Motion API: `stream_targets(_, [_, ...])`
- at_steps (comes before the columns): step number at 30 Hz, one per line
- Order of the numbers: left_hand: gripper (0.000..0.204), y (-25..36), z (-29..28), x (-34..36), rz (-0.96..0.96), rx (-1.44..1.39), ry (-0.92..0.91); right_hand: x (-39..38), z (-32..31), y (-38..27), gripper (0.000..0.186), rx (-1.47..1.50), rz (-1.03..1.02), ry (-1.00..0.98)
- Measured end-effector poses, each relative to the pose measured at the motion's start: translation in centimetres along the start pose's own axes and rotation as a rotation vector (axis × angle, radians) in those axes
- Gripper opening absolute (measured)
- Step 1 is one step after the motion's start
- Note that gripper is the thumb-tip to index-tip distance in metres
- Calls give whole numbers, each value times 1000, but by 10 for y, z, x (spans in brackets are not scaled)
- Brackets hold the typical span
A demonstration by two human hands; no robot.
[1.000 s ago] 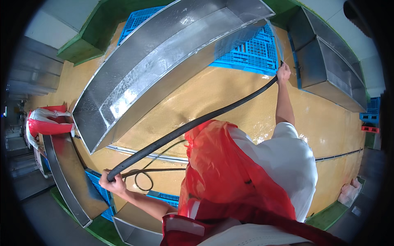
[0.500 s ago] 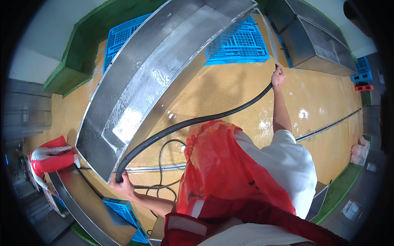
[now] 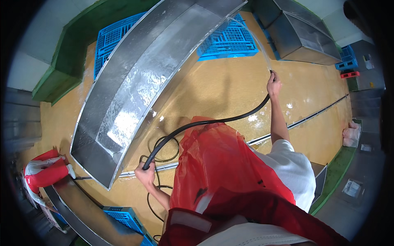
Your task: The person uses a high-pressure hose to rinse a large stainless steel trough and the surrounding floor area. They then wipe the interior of the trough with a white cloth while continuing to spray water.
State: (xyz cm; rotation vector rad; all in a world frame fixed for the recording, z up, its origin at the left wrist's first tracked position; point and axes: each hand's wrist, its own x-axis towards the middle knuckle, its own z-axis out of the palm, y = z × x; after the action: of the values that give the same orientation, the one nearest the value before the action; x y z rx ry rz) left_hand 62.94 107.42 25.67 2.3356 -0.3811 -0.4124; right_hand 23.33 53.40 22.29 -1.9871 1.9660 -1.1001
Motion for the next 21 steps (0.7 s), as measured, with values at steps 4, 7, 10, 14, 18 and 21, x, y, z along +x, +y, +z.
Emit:
stream_targets(4, [38,-1,12,14,73,131,-72,1,-29,-7,28,-15,-145,5])
stream_targets(7, [38,10,7,19,109,140,-107,-1,-44,-5,28,-81,-181,47])
stream_targets(10, [37,6,7,22,130,115,-120,-2,-54,1,28,-40,-85,47])
stream_targets(14, [37,-2,11,19,139,98,-120,-1,-66,4,28,-42,-18,65])
stream_targets(18, [38,-4,22,14,128,75,-124,2,-72,4,27,-86,-26,95])
stream_targets(21, [38,8,25,11,132,100,-133,5,-75,7,26,-123,-44,99])
